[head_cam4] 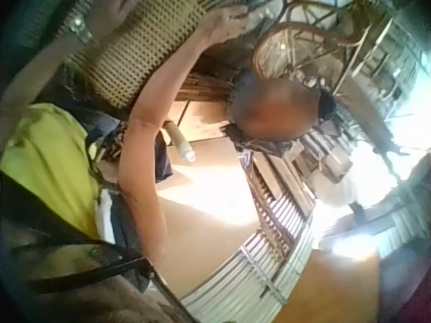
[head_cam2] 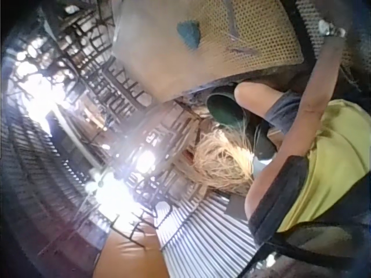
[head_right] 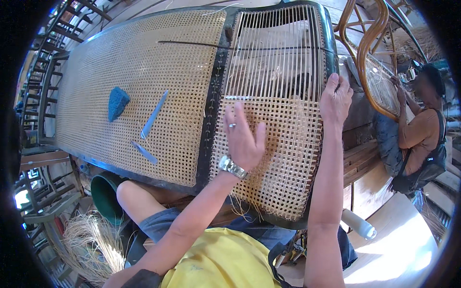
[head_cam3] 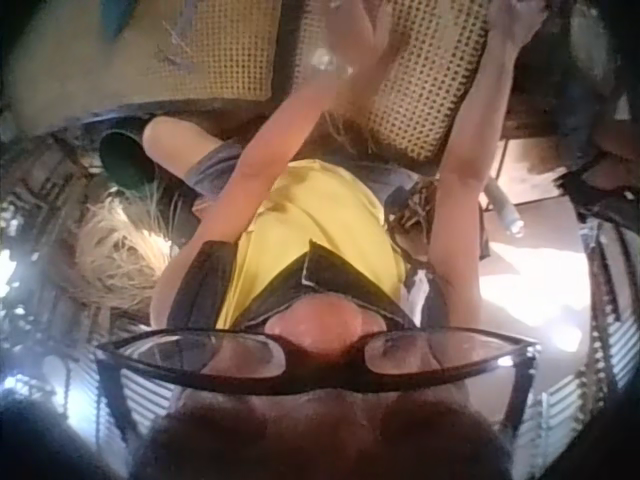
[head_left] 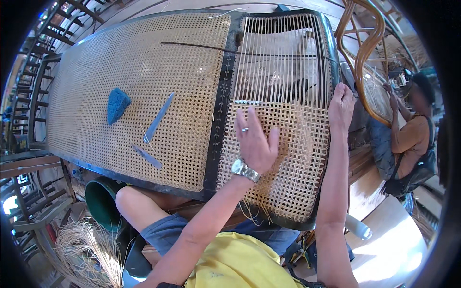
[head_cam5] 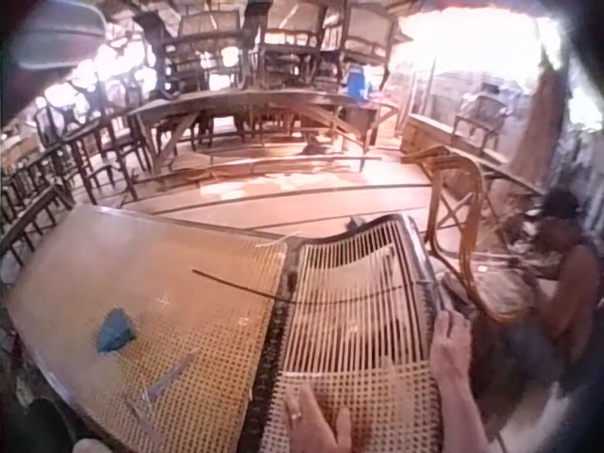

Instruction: Weaving rattan strips into a furniture frame using tools.

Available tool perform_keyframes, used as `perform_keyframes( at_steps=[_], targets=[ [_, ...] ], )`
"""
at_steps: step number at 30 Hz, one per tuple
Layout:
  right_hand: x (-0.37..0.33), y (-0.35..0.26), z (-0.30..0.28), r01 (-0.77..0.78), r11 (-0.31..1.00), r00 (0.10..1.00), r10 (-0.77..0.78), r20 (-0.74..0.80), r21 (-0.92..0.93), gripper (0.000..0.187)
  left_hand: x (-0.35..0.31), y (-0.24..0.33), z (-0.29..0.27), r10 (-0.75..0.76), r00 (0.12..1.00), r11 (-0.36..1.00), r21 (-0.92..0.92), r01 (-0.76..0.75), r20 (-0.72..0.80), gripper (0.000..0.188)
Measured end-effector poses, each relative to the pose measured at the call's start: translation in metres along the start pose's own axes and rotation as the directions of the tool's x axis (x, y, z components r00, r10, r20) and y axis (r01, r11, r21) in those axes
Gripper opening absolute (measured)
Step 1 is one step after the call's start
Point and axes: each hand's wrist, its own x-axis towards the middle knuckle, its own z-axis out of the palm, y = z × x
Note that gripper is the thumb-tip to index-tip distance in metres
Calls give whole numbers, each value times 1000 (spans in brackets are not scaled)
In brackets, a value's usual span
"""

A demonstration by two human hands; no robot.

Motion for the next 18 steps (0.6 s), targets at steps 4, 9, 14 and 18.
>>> perform_keyframes(
  at_steps=[4,9,14,18],
  targets=[
    [-1,-3,-2,-14,1000,1000,14,-5,-10,61,10,-31,-5,-142,987,990,4,143,-80,82],
    [-3,-3,-4,-10,1000,1000,10,9,12,60,24,-49,-3,-191,981,982,8,191,-38,83],
    [-6,-10,-5,-40,999,999,40,11,-10,61,24,-48,0,-170,985,982,84,170,-8,84],
    [-4,-7,-4,-44,999,999,44,17,-2,61,22,-44,-7,-127,992,983,128,129,-22,86]
  ],
)
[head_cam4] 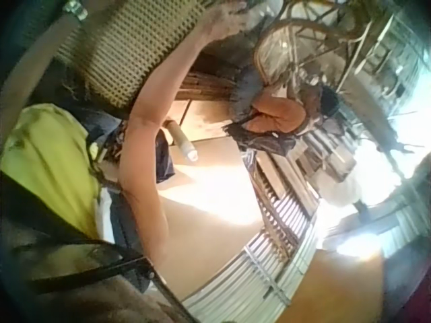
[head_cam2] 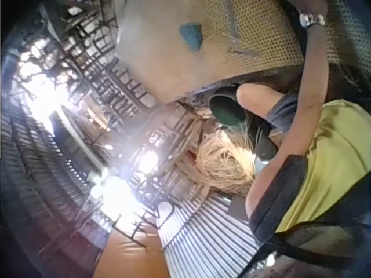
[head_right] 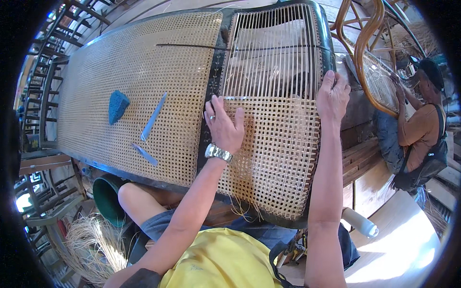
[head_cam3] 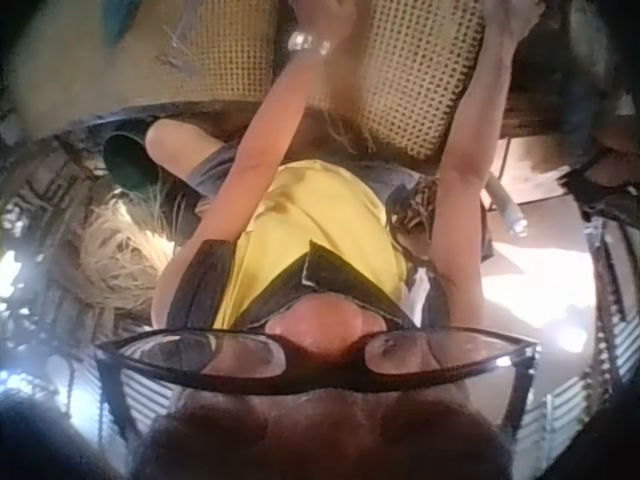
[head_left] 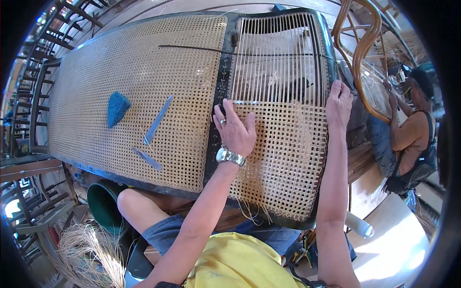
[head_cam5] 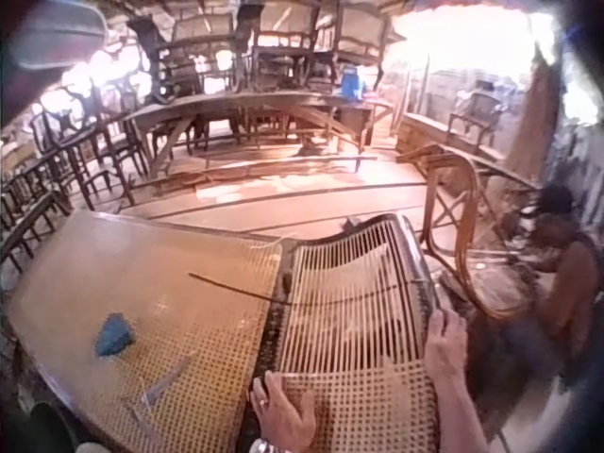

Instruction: Weaving rattan strips into a furniture frame using tools.

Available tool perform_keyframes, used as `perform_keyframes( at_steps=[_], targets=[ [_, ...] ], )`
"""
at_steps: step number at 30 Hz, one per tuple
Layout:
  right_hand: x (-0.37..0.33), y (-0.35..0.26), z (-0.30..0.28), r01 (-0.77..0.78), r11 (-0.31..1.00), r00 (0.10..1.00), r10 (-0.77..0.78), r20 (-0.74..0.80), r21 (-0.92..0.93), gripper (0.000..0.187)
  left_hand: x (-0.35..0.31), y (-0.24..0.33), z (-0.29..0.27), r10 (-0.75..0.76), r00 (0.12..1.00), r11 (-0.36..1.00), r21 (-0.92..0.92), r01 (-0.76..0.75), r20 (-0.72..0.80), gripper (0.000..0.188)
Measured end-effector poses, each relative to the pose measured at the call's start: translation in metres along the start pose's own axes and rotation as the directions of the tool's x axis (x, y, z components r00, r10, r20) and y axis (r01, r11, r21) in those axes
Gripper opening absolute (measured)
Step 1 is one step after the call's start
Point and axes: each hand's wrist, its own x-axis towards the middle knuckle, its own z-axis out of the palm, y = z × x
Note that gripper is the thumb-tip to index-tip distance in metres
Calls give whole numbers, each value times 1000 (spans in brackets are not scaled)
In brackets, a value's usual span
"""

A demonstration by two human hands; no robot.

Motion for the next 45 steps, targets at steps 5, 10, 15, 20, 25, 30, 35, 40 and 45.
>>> perform_keyframes(
  at_steps=[5,10,15,20,25,30,35,40,45],
  targets=[
    [-1,-5,-3,-29,999,1000,29,7,-20,61,-1,-30,-20,22,995,999,-45,-26,-97,86],
    [1,0,-2,-22,1000,1000,22,-8,-14,60,12,-34,-25,159,987,985,-72,-159,-13,88],
    [-1,-2,-1,-32,999,999,32,3,-7,60,7,-18,-12,163,975,986,7,-166,152,92],
    [-3,-7,-5,-28,1000,1000,28,10,7,62,-2,14,3,53,989,987,141,-73,140,103],
    [-3,-7,-2,-18,1000,1000,18,7,19,60,-7,51,12,5,990,988,153,-26,139,103],
    [-2,-1,-3,-25,1000,1000,25,14,17,59,-44,79,-8,401,901,908,-201,-367,165,95],
    [-1,-1,-6,-16,1000,1000,16,3,17,59,-36,53,7,253,967,963,-89,-254,-21,96],
    [-3,-2,-6,-24,1000,1000,24,-2,17,59,-15,61,-7,127,986,992,-18,-126,107,93],
    [-4,-19,8,128,991,992,-128,-11,-37,55,-40,54,-44,388,921,916,-121,-382,26,89]
  ],
)
